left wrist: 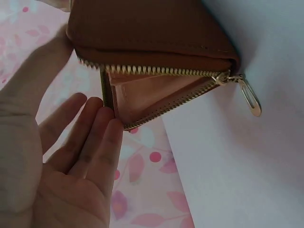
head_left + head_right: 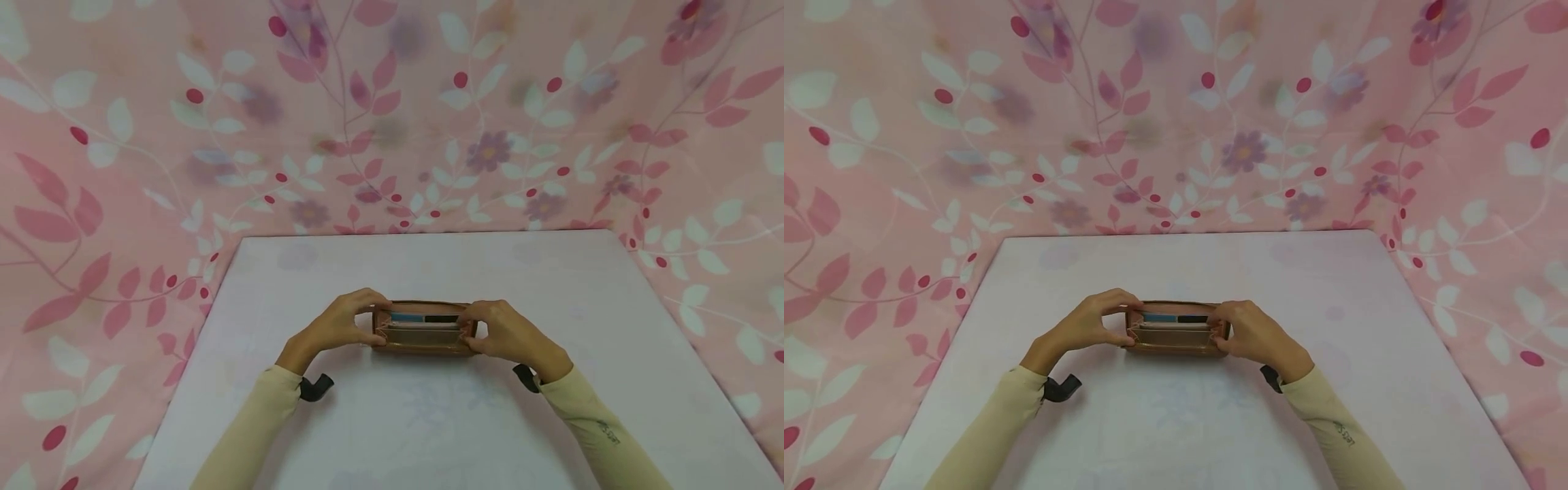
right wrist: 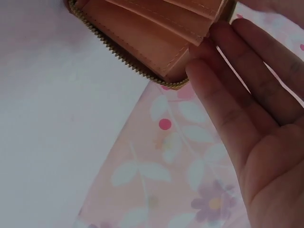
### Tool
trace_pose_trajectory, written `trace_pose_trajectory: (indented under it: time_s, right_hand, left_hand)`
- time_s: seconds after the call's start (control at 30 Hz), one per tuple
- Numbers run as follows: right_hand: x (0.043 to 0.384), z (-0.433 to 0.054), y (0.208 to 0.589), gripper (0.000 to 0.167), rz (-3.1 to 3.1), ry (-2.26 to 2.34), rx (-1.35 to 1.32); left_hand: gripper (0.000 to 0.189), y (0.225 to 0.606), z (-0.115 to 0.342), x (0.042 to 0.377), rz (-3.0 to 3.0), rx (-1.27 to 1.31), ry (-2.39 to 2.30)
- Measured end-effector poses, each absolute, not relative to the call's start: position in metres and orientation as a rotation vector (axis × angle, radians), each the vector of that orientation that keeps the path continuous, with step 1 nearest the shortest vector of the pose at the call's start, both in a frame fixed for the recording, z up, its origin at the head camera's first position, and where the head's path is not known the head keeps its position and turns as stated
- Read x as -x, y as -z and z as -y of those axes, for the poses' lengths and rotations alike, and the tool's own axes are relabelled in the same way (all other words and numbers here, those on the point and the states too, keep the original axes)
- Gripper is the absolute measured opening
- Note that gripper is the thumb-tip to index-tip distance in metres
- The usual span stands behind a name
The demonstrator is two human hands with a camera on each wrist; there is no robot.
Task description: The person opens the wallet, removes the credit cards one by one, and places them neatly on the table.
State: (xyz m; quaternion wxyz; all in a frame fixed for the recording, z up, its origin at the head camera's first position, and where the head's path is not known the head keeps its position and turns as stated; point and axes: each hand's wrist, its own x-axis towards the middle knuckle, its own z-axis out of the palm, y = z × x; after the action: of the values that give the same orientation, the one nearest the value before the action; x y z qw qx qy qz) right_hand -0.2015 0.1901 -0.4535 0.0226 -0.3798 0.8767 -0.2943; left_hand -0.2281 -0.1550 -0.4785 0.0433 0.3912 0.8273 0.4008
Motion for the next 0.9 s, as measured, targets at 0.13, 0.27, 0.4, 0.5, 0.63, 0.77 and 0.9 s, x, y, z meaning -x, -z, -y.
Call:
trace_pose_trajectory:
  time_s: [0.13, 0.27, 0.4, 0.5, 0.63, 0.77, 0.9]
  right_hand:
    - [0.207, -0.182, 0.446, 0.021, -2.698, 0.908, 1.224]
    - [0.218, -0.164, 0.436, 0.017, -2.725, 0.862, 1.253]
    - [0.234, -0.141, 0.432, 0.012, -2.736, 0.751, 1.273]
    - [0.245, -0.124, 0.436, 0.012, -2.7, 0.692, 1.314]
    - [0.251, -0.106, 0.441, 0.017, -2.68, 0.64, 1.339]
    - [0.255, -0.097, 0.445, 0.02, -2.676, 0.632, 1.353]
    - [0.261, -0.093, 0.447, 0.014, -2.655, 0.697, 1.307]
  left_hand:
    - [0.094, 0.483, 0.155, 0.229, -2.529, -1.16, -1.139]
    - [0.114, 0.49, 0.155, 0.228, -2.552, -1.146, -1.059]
    - [0.12, 0.492, 0.154, 0.226, -2.55, -1.134, -1.048]
    - [0.118, 0.492, 0.154, 0.224, -2.561, -1.149, -1.039]
    - [0.114, 0.492, 0.154, 0.219, -2.591, -1.228, -1.031]
    - [0.113, 0.491, 0.155, 0.217, -2.622, -1.301, -1.046]
    - [0.116, 0.492, 0.157, 0.218, -2.624, -1.292, -1.091]
